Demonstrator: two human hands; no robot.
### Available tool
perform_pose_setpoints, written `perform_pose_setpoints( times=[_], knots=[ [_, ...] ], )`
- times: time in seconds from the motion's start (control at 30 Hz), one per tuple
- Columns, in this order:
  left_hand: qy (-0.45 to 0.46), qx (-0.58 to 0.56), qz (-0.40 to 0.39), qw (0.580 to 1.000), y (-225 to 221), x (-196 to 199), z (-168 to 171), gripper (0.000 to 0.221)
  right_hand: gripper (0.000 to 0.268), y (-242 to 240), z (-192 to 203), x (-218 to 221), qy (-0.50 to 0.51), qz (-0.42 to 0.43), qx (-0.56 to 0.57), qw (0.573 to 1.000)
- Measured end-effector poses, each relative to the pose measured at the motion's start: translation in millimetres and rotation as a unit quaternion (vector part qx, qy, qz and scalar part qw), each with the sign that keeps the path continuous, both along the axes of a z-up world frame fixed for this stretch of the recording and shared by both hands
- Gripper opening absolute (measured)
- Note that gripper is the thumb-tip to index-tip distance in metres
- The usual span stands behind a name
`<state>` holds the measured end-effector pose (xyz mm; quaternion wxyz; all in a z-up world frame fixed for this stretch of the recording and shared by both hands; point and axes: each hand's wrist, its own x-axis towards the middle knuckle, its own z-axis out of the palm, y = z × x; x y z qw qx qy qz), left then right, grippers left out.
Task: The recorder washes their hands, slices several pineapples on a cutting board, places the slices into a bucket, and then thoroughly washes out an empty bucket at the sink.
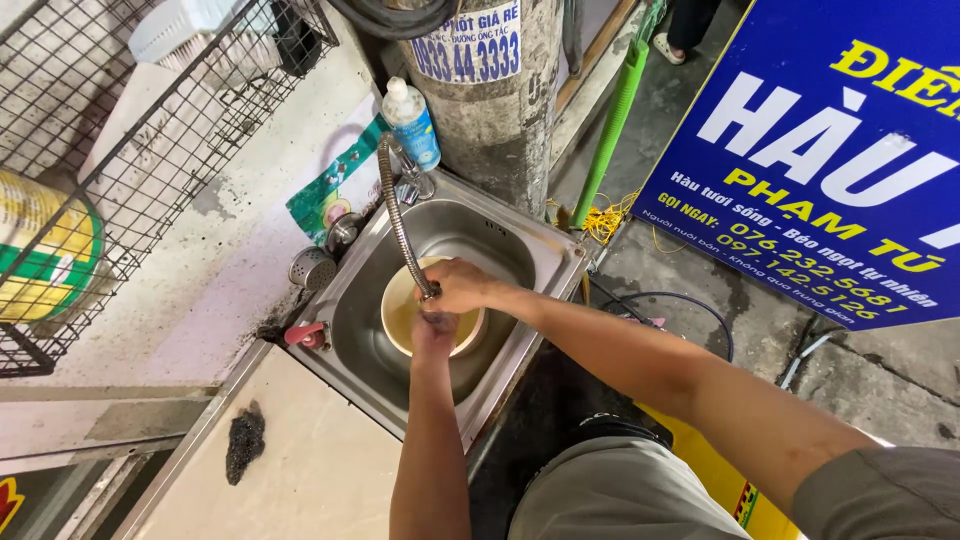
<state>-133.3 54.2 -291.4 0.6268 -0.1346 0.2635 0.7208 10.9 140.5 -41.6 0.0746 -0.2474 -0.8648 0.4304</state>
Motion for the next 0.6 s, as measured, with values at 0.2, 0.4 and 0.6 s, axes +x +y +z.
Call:
perform_pose_setpoints(
  times=[0.2,0.4,0.6],
  knots=[
    [0.206,-0.128,0.052,0.969,-21,-15,27,0.020,0.019,6,-4,-27,0.044,0.072,-0.025,0.996],
    [0.484,-0.170,0.091,0.854,-40,-10,86,0.050,0.016,24,-23,-30,0.011,0.007,0.129,0.992],
    [0.303,-0.165,0.061,0.937,-63,-14,127,0.065,0.018,22,8,2,-0.065,0.047,0.176,0.981]
  ],
)
